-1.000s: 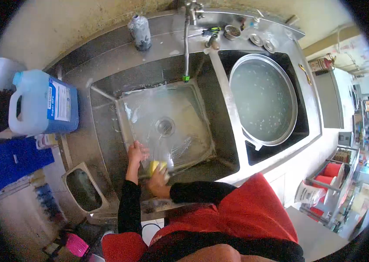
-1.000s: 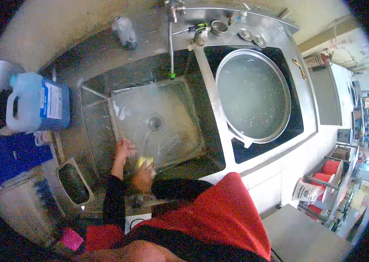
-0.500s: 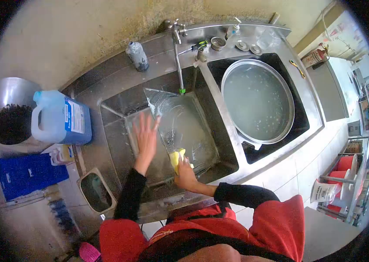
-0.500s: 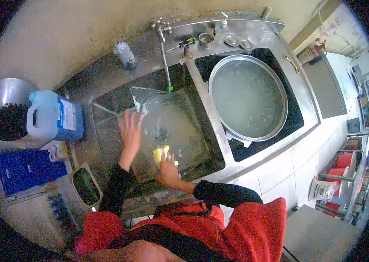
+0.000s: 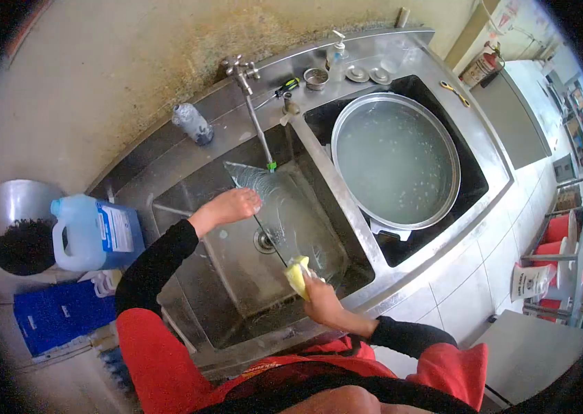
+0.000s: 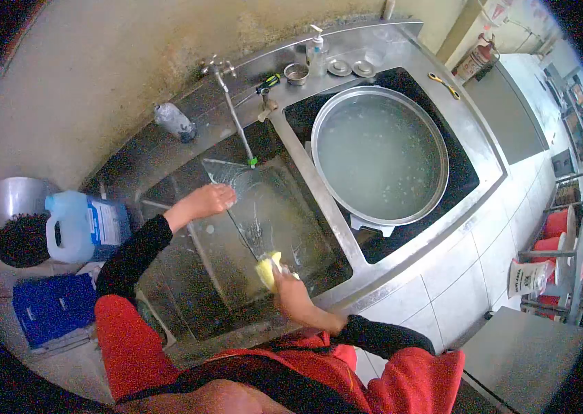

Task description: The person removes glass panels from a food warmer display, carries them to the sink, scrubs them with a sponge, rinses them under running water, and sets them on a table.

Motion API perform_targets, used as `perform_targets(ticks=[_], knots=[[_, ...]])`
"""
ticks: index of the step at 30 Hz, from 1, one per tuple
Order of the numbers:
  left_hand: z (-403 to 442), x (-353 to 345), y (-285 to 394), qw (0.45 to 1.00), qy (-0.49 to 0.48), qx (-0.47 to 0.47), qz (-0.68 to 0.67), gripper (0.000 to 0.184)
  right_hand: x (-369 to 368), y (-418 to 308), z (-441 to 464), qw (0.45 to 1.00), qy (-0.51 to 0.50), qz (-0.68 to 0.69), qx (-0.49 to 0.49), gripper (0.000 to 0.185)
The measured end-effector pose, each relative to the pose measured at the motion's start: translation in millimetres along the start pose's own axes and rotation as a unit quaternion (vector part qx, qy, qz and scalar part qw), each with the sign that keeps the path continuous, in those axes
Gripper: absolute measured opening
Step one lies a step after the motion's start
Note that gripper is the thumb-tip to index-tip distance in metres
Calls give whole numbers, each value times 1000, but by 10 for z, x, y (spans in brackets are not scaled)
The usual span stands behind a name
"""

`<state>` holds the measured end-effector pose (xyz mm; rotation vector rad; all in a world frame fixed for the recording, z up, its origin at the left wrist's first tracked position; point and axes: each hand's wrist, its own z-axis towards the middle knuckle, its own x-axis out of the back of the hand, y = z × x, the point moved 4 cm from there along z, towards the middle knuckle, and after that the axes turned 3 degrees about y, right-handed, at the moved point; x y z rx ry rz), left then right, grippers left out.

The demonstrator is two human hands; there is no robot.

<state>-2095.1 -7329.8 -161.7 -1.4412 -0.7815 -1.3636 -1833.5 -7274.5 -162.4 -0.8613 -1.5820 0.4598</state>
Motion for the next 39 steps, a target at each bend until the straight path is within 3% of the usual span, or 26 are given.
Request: perform_targets(ticks=[6, 12, 14, 18, 20, 21, 23, 25, 26, 30, 33, 35, 39], knots=[[71, 162, 68, 999, 25, -9, -35, 14, 123, 28, -206, 1000, 15, 3, 21, 71], [109, 148, -24, 998, 32, 2, -61, 12, 217, 75, -212, 998, -54, -8, -6, 73], [90, 61, -177, 961, -19, 83, -263, 20, 256, 71, -196, 998, -51, -29, -19, 71], [71, 204, -606, 979, -63, 104, -164, 34, 183, 149, -210, 994, -84, -43, -47, 74], [-87, -138, -956, 876, -153, 356, -287, 48, 166, 94, -200, 993, -86, -76, -39, 77], [-53, -216, -1021, 876, -155, 357, -286, 48, 161, 68, -195, 993, -86, -74, -37, 77], [-19, -459, -1047, 749, -417, 472, -207, 48, 164, 22, -194, 995, -65, -66, -24, 77], [120, -383, -1002, 766, -381, 493, -158, 29, 124, 41, -207, 996, -52, -67, -17, 76], [54, -614, -1031, 809, -356, 455, -108, 24, 117, 50, -223, 997, -42, -65, -12, 74], [-63, -638, -1045, 787, -361, 491, -97, 19, 136, 16, -252, 997, -27, -67, 7, 72], [-149, -531, -992, 784, -335, 515, -89, 18, 135, 43, -254, 993, -92, -66, -22, 73], [-302, -493, -926, 803, -320, 496, -85, 17, 179, 23, -275, 996, -37, -70, 36, 74], [-623, -262, -651, 791, -321, 513, -88, 17, 288, 45, -275, 993, -20, -73, 91, 73]])
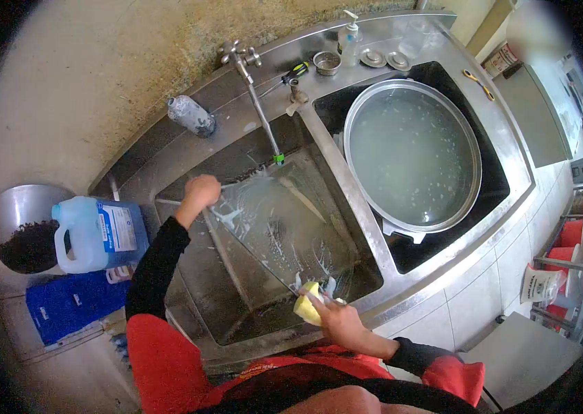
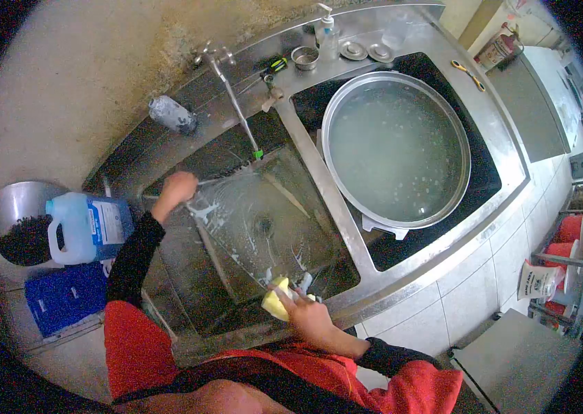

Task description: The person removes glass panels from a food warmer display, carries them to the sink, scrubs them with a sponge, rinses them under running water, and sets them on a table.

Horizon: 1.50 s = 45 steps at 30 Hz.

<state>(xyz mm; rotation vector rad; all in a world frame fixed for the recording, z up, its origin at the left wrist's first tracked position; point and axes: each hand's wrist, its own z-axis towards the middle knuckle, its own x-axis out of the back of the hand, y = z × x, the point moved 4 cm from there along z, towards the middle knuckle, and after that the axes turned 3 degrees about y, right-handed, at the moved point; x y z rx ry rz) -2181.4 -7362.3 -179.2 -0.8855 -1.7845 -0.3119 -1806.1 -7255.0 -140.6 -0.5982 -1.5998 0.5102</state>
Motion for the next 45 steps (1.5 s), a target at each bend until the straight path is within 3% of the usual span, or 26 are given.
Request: perform_targets(ticks=[2, 3, 5, 6, 9, 11, 12, 13, 14, 17, 18, 20, 24, 27, 29, 32, 36, 38, 41, 45], knots=[[-227, -170, -114, 998, -64, -5, 11, 18, 35, 34, 4, 994, -100, -47, 11, 71], [-317, -318, -222, 998, -65, -2, 8, 18, 85, 67, 16, 993, -103, -48, 14, 71], [-473, -753, -369, 986, -158, -39, 37, 20, 168, 120, 37, 990, -118, -58, 56, 71], [-572, -760, -359, 986, -159, -37, 34, 20, 182, 186, 42, 990, -122, -51, 57, 82], [-1016, -502, -275, 974, -221, -46, 4, 26, 373, 240, 213, 975, -200, -77, 62, 83], [-1318, -265, -232, 910, -267, 166, -272, 38, 404, 351, 301, 969, -195, -118, 96, 81], [-1442, -335, -262, 907, -266, 171, -277, 38, 499, 356, 398, 969, -199, -105, 106, 79], [-1509, -242, -223, 978, -68, -29, -196, 42, 582, 347, 494, 968, -203, -93, 116, 78], [-1662, -136, -139, 960, 137, -225, -94, 46, 653, 319, 579, 971, -190, -65, 129, 75], [-1815, -108, -16, 945, 89, -239, -206, 38, 716, 253, 726, 960, -227, -94, 134, 74], [-1843, -178, -35, 946, 90, -234, -207, 38, 684, 257, 756, 963, -210, -90, 145, 71], [-1831, -468, -100, 981, -13, -182, -61, 32, 716, 225, 861, 961, -199, -105, 161, 69], [-2053, -615, -87, 981, -31, -174, -77, 27, 792, 152, 1219, 939, -179, -220, 195, 59], [-2273, -620, -72, 976, 22, -122, -178, 30, 766, 124, 1602, 917, -141, -276, 250, 55], [-2400, -726, -121, 966, 25, -22, -258, 37, 698, 59, 1866, 906, -110, -294, 284, 53], [-2513, -854, -158, 947, -24, 52, -317, 35, 534, -89, 2234, 900, -90, -277, 323, 46], [-2567, -971, -191, 936, -35, 83, -341, 31, 192, -211, 2679, 876, -93, -285, 379, 41], [-2555, -1255, -345, 905, 21, 133, -404, 26, 83, -252, 2864, 871, -126, -305, 365, 38], [-2454, -1237, -432, 862, 67, 133, -484, 26, -38, -229, 3094, 880, -102, -261, 383, 37], [-2402, -1749, -642, 894, 27, 159, -419, 27, -61, -340, 3291, 874, -122, -271, 385, 35]])
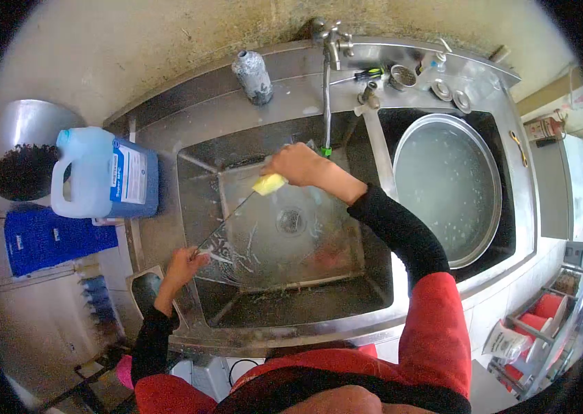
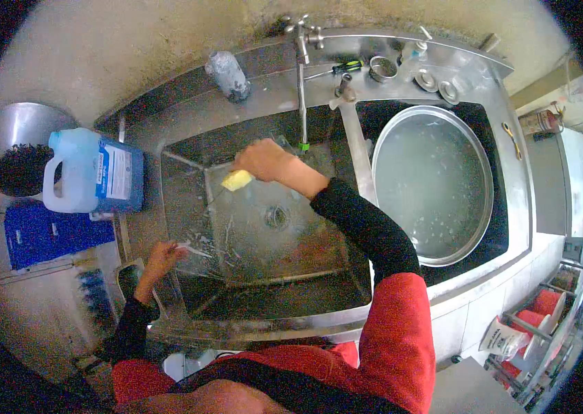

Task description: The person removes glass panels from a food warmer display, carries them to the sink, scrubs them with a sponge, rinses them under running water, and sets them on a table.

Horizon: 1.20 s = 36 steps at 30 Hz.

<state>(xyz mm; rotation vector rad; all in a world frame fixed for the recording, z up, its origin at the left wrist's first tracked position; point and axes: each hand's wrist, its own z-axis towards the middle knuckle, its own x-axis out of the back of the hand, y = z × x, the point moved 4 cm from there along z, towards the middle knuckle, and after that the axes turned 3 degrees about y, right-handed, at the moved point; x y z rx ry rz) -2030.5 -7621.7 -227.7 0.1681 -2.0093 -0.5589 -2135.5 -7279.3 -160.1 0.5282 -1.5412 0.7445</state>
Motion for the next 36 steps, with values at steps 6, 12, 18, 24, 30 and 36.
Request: perform_targets(ticks=[6, 12, 18, 24, 30, 36], knots=[[108, 114, 237, 993, 17, -19, -119, 28, -126, 124, 470, 996, 15, 62, -68, 38], [124, -93, -77, 979, 29, 20, -202, 27, -586, -125, -140, 850, 403, 151, -305, 51], [47, -26, 184, 954, 54, 83, -283, 21, -2510, -697, -1121, 372, 494, 405, -673, 38], [61, 129, 451, 991, 15, 69, -117, 18, -4212, -1056, -1638, 219, 256, 740, -582, 30], [19, 5, 312, 936, 46, 115, -331, 17, -4632, -1103, -1476, 158, 262, 778, -549, 27], [-51, -186, 316, 957, 23, 71, -281, 16, -4002, -692, -1485, 266, 326, 754, -505, 39]])
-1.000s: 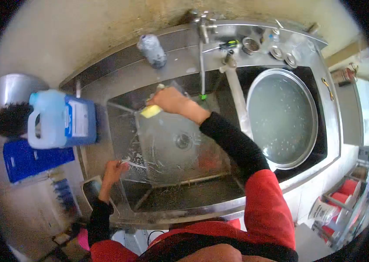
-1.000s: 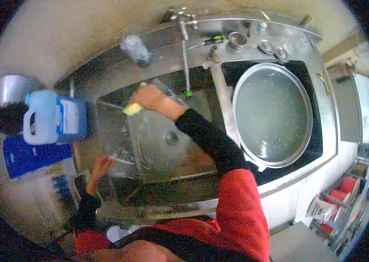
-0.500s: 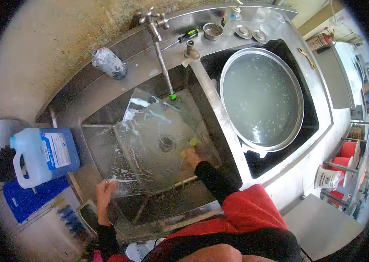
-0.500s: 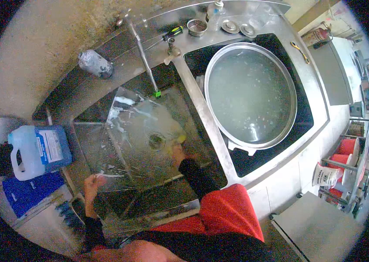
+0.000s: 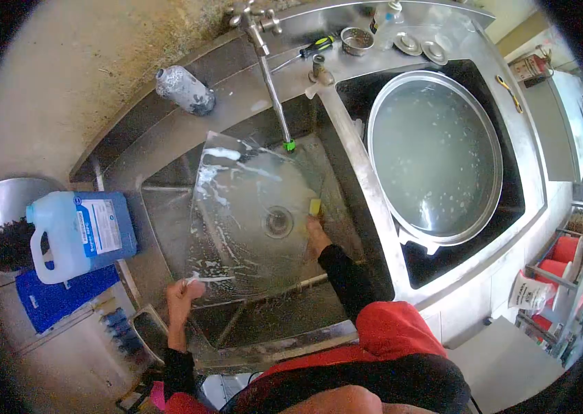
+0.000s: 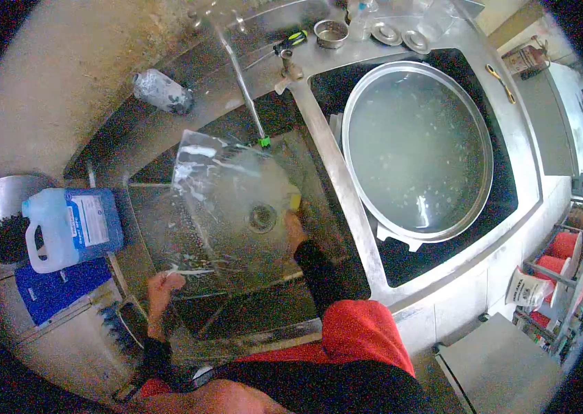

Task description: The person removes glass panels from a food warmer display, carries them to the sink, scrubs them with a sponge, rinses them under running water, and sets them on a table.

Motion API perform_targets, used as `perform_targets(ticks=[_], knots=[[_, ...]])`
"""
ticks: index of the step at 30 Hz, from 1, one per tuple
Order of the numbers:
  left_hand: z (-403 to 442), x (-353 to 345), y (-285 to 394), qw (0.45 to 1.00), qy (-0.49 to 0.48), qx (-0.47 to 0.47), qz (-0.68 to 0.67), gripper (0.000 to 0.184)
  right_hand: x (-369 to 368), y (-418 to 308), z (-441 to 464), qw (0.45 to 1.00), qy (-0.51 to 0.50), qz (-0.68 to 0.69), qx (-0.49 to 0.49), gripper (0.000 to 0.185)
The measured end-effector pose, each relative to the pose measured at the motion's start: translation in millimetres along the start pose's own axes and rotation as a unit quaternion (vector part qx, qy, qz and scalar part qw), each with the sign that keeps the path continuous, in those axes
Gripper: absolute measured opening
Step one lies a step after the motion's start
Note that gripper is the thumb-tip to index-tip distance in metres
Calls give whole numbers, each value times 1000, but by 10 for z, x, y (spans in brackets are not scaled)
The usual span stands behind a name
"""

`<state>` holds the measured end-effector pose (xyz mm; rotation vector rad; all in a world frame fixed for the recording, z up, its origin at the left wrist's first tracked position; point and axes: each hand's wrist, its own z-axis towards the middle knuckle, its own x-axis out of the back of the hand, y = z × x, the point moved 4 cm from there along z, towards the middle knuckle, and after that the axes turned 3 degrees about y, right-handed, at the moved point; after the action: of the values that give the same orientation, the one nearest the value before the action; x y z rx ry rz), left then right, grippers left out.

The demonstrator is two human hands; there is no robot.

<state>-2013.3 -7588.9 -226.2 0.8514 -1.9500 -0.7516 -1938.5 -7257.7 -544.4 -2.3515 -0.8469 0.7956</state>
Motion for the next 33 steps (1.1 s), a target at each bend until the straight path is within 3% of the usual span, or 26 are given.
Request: perform_targets(ticks=[2, 5, 12, 13, 14, 16, 18, 20, 21, 22, 24, 25, 26, 27, 28, 30, 31, 32, 33], knots=[[-69, -84, 55, 997, 48, 12, -54, 16, -50, -203, -111, 992, -86, 57, -71, 48], [-111, -142, 135, 997, 48, 42, -40, 17, -198, -595, -265, 996, -65, -48, -24, 52], [-267, -310, 399, 996, 85, 27, -2, 19, -413, -1140, -20, 998, -57, -1, 13, 57], [-297, -344, 388, 996, 84, 7, 12, 20, -363, -1099, 197, 992, -7, -124, 35, 58], [-331, -378, 365, 996, 82, -14, 26, 21, -311, -1039, 451, 967, 43, -244, 55, 59], [-417, -430, -111, 996, 92, 9, 13, 21, -245, -921, 848, 868, 136, -470, 88, 62], [-469, -461, -257, 993, 111, 35, 2, 21, -253, -865, 916, 796, 172, -571, 102, 64], [-583, -674, -97, 983, 139, 94, -82, 19, -311, -849, 797, 774, 232, -541, 234, 54], [-623, -841, 112, 956, 165, 121, -209, 19, -342, -828, 695, 756, 260, -521, 298, 50], [-655, -855, -17, 955, 171, 121, -209, 19, -392, -836, 547, 735, 287, -497, 362, 45], [-724, -920, -395, 972, 142, 122, -141, 18, -479, -714, 244, 777, 221, -493, 324, 41], [-756, -917, -376, 987, 126, 63, -78, 17, -552, -689, -164, 825, 122, -508, 215, 42], [-757, -940, -352, 986, 131, 64, -80, 17, -911, -831, -690, 677, 95, -690, 237, 39], [-773, -990, -329, 973, 133, 99, -162, 17, -1099, -633, -864, 675, 90, -693, 238, 39], [-779, -1044, -339, 951, 135, 132, -244, 17, -1391, -424, -1061, 685, -84, -633, 350, 30], [-712, -1055, -435, 952, 130, 139, -238, 18, -1682, -463, -1005, 657, -262, -548, 446, 24], [-700, -1066, -493, 956, 120, 147, -224, 19, -1815, -507, -822, 623, -296, -570, 446, 23], [-709, -1085, -562, 953, 128, 154, -228, 19, -1820, -650, -466, 601, -261, -630, 417, 22], [-674, -1122, -627, 943, 126, 162, -263, 18, -1694, -874, -163, 632, -187, -642, 391, 21]])
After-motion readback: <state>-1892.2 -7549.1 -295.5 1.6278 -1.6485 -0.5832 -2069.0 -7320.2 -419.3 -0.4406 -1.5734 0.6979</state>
